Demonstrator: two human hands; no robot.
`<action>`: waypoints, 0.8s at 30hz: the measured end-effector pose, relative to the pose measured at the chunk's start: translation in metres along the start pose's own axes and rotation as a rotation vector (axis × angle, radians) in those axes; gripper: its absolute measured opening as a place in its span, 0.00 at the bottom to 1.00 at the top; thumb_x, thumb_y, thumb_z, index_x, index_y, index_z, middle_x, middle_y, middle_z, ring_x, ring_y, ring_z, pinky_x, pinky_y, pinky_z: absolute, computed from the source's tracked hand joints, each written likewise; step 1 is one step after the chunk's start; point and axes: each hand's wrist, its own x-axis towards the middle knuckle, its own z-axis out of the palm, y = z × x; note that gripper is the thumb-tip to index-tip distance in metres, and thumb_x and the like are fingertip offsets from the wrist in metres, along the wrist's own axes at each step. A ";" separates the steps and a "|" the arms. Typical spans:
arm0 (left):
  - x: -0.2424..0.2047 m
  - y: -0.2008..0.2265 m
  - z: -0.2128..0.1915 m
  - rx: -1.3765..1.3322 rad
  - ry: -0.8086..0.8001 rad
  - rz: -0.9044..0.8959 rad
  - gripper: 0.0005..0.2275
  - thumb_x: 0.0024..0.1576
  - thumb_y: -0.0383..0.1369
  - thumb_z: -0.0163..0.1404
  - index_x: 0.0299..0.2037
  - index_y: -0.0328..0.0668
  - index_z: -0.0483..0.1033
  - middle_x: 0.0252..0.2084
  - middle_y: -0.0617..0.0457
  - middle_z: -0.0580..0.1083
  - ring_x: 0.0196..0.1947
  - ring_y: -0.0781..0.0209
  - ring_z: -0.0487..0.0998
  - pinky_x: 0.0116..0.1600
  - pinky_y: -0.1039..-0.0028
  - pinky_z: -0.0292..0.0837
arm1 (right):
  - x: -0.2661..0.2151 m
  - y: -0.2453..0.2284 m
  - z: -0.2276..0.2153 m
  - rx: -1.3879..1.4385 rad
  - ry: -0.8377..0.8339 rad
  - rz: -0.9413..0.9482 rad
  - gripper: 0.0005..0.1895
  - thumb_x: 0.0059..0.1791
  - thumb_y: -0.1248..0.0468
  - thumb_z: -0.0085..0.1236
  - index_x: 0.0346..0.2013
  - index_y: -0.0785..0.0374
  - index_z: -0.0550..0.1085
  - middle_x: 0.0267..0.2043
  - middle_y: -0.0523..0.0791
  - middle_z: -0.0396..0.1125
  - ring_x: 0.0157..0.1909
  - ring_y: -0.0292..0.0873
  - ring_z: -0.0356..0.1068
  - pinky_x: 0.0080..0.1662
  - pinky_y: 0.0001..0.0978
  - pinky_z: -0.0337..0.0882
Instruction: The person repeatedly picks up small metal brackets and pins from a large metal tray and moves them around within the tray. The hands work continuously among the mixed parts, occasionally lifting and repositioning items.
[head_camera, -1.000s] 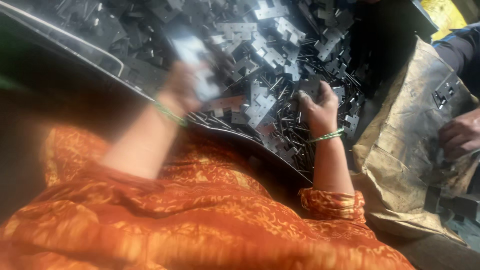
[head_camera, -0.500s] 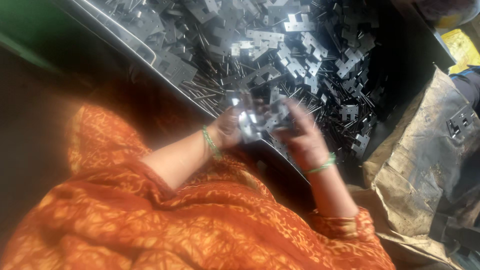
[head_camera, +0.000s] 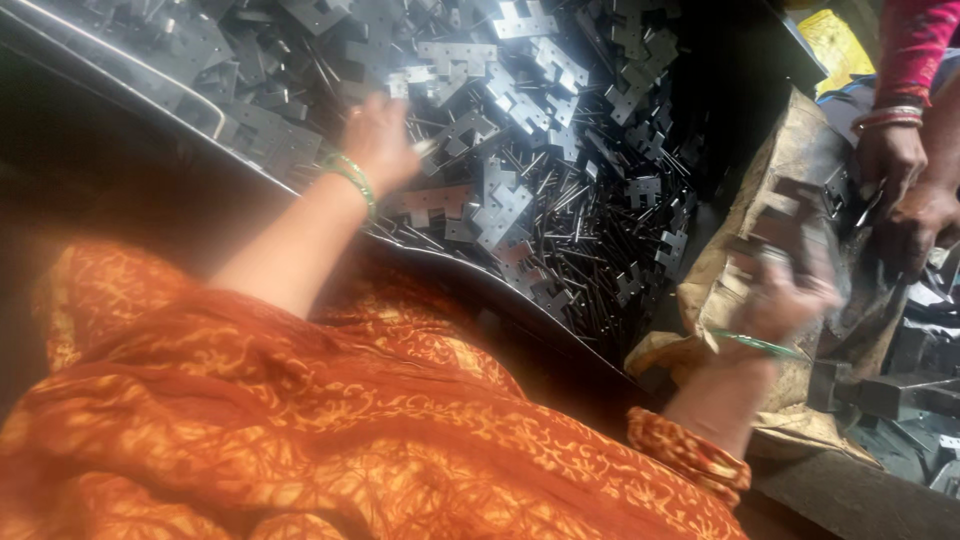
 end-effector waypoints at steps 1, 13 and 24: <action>0.002 -0.014 0.005 0.123 -0.038 0.013 0.24 0.48 0.36 0.62 0.52 0.32 0.73 0.55 0.34 0.70 0.55 0.35 0.71 0.60 0.56 0.68 | 0.020 0.014 -0.029 -0.234 0.085 -0.247 0.20 0.49 0.81 0.51 0.55 0.73 0.78 0.49 0.56 0.76 0.48 0.51 0.80 0.48 0.40 0.86; -0.004 -0.019 -0.006 -0.125 -0.106 0.166 0.29 0.43 0.37 0.69 0.52 0.32 0.73 0.47 0.33 0.75 0.49 0.37 0.76 0.54 0.58 0.72 | -0.036 0.027 0.110 -0.911 -0.793 -0.662 0.33 0.33 0.81 0.52 0.51 0.59 0.78 0.62 0.56 0.69 0.66 0.58 0.68 0.65 0.44 0.71; -0.037 -0.012 -0.094 -0.915 0.350 0.408 0.07 0.59 0.20 0.60 0.45 0.38 0.79 0.41 0.45 0.81 0.41 0.53 0.83 0.50 0.63 0.83 | -0.062 0.060 0.170 -0.679 -1.124 -0.558 0.29 0.42 0.74 0.61 0.58 0.53 0.75 0.61 0.50 0.69 0.59 0.53 0.69 0.61 0.46 0.65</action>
